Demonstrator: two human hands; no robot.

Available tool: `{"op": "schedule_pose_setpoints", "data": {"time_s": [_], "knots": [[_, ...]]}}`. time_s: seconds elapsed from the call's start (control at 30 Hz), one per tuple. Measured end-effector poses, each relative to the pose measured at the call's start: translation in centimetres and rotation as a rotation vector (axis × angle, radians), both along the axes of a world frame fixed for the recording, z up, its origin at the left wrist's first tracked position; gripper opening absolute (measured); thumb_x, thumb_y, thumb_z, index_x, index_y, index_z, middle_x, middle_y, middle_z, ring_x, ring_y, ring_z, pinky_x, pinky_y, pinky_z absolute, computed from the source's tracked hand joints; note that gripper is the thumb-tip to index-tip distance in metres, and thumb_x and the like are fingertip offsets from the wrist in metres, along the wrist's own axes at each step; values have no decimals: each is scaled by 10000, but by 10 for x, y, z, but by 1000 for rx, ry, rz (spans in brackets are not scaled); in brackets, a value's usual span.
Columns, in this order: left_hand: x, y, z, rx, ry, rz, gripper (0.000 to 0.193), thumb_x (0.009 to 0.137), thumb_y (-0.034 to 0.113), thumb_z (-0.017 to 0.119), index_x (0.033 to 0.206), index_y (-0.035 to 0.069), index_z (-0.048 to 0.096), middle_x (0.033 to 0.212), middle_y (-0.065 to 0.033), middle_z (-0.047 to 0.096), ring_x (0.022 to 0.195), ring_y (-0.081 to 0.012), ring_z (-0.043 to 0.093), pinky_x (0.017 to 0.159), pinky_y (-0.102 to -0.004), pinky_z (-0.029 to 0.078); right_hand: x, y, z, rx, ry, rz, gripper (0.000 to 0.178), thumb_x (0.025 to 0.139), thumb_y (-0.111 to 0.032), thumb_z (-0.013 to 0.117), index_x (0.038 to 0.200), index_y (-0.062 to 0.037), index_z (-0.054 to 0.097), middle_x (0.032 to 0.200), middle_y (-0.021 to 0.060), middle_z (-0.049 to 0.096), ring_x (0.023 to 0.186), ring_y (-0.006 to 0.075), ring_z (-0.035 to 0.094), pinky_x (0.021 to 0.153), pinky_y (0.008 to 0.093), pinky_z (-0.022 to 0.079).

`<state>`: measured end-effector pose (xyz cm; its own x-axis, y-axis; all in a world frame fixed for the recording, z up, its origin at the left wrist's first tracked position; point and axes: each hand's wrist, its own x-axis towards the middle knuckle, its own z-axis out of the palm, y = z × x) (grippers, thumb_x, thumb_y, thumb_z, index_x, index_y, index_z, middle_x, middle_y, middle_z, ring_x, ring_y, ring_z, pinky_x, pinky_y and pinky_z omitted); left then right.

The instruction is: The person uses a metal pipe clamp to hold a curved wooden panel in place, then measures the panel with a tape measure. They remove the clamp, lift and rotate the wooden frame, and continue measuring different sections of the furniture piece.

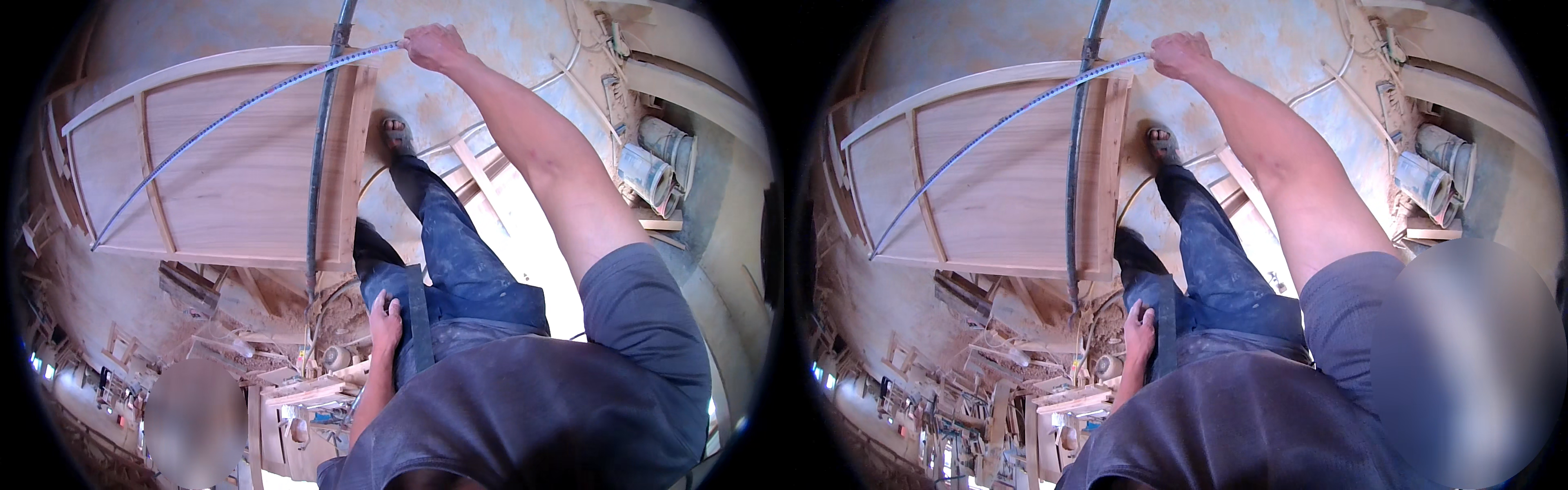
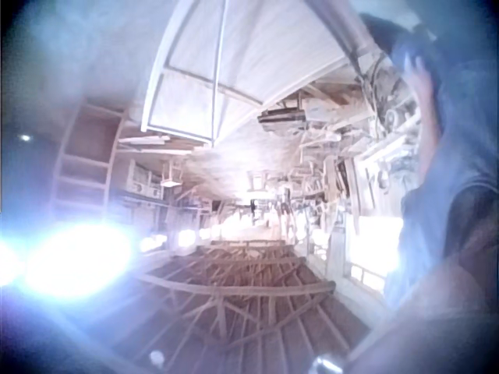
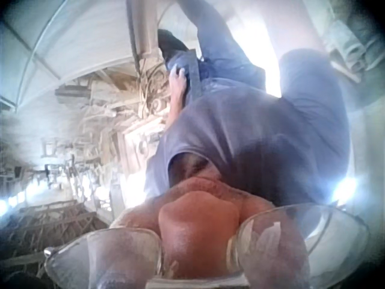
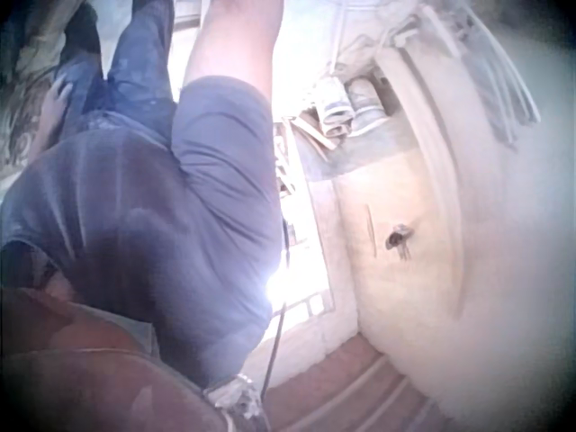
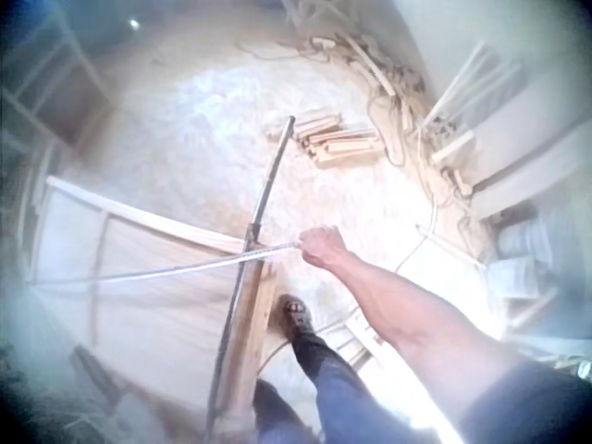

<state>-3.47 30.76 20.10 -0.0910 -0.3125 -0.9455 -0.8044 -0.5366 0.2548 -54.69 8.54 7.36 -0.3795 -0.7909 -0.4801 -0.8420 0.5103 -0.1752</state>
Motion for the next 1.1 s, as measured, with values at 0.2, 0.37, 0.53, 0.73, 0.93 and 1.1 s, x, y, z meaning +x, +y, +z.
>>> {"op": "schedule_pose_setpoints", "data": {"time_s": [0.2, 0.37, 0.53, 0.73, 0.93, 1.1], "knots": [[-9, -6, 12, -17, -27, 0, 499, 959, 171, 592, 1378, -75, 480, 1243, -199, 630, 1140, -277, 613, 1021, -353, 443, 1, -1, -13, 12, 6, -17, 275, 951, -344, 518, 1042, -148, 687, 1046, 123, 700, 1053, 337, 640, 883, 495, 499], [-10, -11, 19, -17, -62, 3, 502, 957, 173, 598, 1380, -70, 481, 1233, -200, 638, 1129, -277, 620, 1009, -349, 451, 1, -3, -18, -8, -24, -36, 315, 971, -338, 493, 1086, -107, 674, 1110, 151, 681, 1083, 355, 626, 898, 485, 504], [-13, -9, 21, -46, -60, -6, 504, 955, 170, 603, 1382, -68, 482, 1206, -195, 647, 1116, -273, 624, 997, -345, 458, 5, -3, -23, -23, -22, -40, 302, 975, -301, 465, 1092, -112, 670, 1102, 156, 685, 1085, 353, 631, 899, 479, 513], [-19, -12, 23, -27, -45, 12, 509, 958, 167, 595, 1391, -69, 470, 1214, -193, 643, 1119, -274, 621, 1004, -348, 454, 4, -6, -24, 22, -25, -27, 278, 964, -274, 453, 1070, -134, 669, 1066, 157, 696, 1028, 354, 662, 860, 470, 536], [-17, -10, 20, -21, -48, 26, 511, 960, 161, 589, 1396, -73, 463, 1239, -205, 634, 1148, -282, 611, 1024, -353, 441, 5, -6, -19, 13, -47, -37, 261, 932, -250, 468, 1062, -144, 668, 1053, 129, 704, 1005, 345, 671, 836, 472, 546], [-18, -12, 21, -1, -57, 31, 511, 962, 161, 583, 1400, -73, 459, 1250, -207, 631, 1159, -286, 608, 1032, -354, 437, 4, -9, -14, 30, -55, -16, 256, 913, -238, 473, 1049, -143, 667, 1055, 115, 704, 1005, 338, 670, 835, 465, 553]]}}
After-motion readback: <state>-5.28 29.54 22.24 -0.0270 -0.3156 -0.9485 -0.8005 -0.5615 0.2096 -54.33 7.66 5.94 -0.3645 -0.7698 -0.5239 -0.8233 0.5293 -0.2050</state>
